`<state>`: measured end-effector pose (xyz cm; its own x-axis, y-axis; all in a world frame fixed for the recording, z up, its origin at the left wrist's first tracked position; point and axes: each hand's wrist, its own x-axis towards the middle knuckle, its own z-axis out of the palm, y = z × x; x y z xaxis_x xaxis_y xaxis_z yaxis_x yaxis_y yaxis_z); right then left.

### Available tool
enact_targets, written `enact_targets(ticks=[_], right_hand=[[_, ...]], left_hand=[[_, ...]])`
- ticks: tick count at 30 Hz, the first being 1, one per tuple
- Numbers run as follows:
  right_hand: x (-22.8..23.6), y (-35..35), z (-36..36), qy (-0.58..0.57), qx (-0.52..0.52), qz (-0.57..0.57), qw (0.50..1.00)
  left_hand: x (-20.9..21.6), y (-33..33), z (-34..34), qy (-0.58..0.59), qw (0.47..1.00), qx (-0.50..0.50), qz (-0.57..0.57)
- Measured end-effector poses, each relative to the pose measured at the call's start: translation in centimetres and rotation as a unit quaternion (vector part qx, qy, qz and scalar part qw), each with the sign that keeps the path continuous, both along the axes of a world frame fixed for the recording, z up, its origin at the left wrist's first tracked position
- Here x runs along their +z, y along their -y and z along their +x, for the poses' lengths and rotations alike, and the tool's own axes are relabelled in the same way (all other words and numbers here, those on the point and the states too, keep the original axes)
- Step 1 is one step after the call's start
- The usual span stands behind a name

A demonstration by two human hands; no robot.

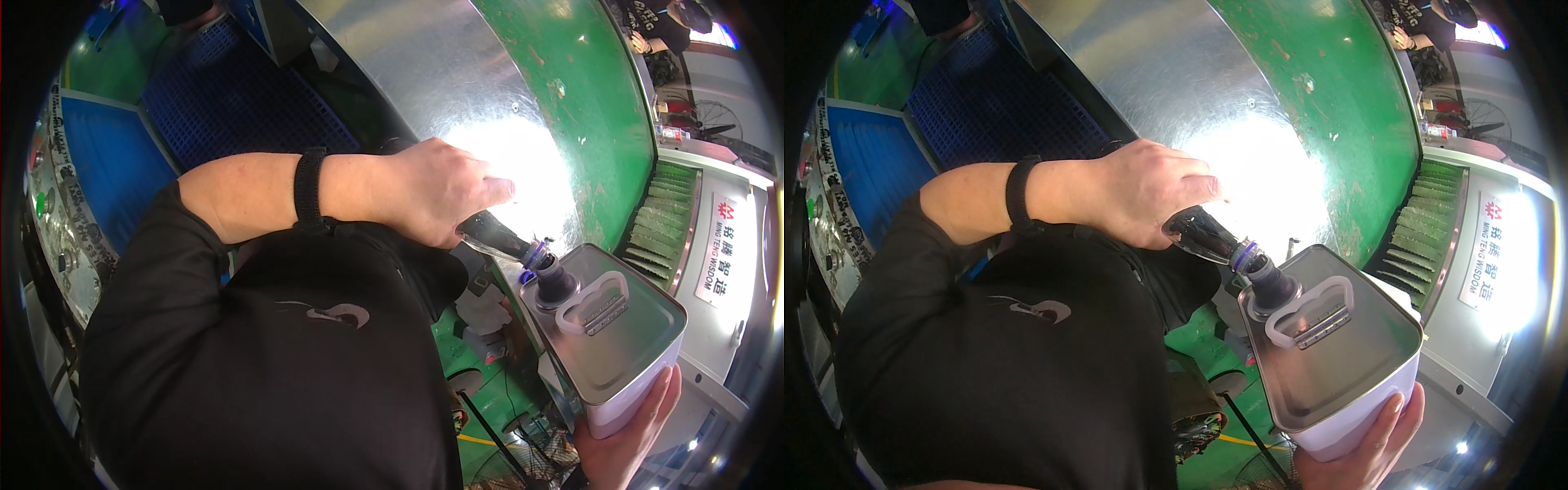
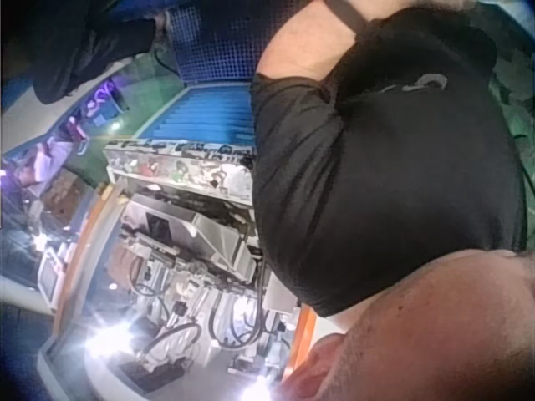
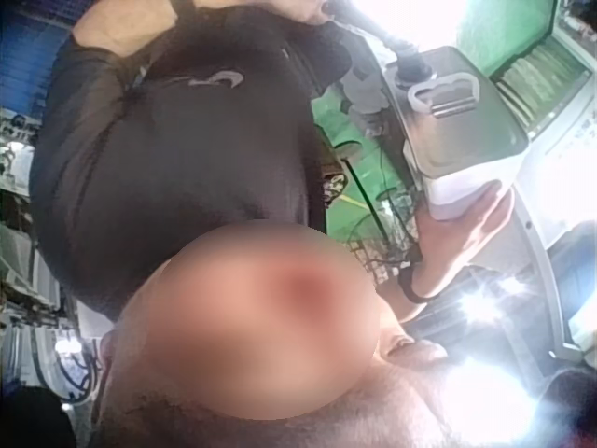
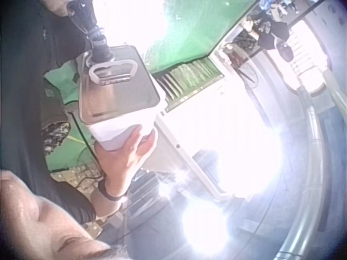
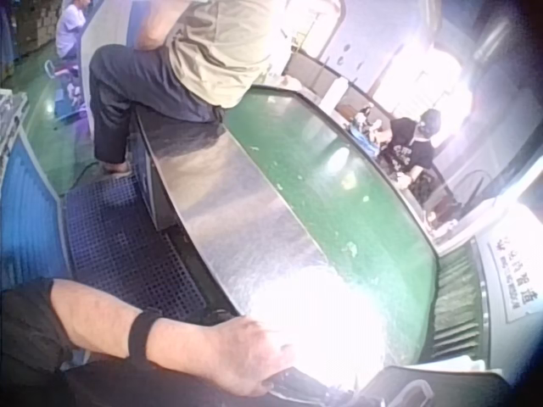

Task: Pouring liquid from large metal and plastic containers into smaller plastic bottles.

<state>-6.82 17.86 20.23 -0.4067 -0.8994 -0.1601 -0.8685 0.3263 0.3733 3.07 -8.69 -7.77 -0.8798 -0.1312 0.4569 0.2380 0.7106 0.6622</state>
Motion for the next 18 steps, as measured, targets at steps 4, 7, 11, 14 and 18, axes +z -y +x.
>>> enact_targets(ticks=[4, 7, 11, 14, 18], right_hand=[[-0.06, 0.07, -0.08, 0.002, 0.005, -0.003, 1.000], [0.01, 0.34, -0.05, 0.004, 0.008, -0.001, 1.000], [0.16, 0.31, 0.25, -0.006, -0.009, 0.006, 1.000], [0.18, 0.47, 0.28, -0.006, -0.013, 0.007, 1.000], [0.19, 0.55, 0.28, -0.002, -0.013, 0.006, 1.000]], left_hand=[[-0.09, 0.08, -0.03, 0.005, 1.000, -0.005, 0.003], [-0.22, 0.20, -0.06, 0.004, 1.000, -0.002, -0.001], [-0.13, 0.09, 0.00, 0.000, 1.000, -0.001, 0.000], [-0.07, 0.25, 0.08, 0.000, 1.000, -0.004, 0.002], [-0.10, 0.32, 0.19, 0.005, 1.000, -0.004, 0.003]])
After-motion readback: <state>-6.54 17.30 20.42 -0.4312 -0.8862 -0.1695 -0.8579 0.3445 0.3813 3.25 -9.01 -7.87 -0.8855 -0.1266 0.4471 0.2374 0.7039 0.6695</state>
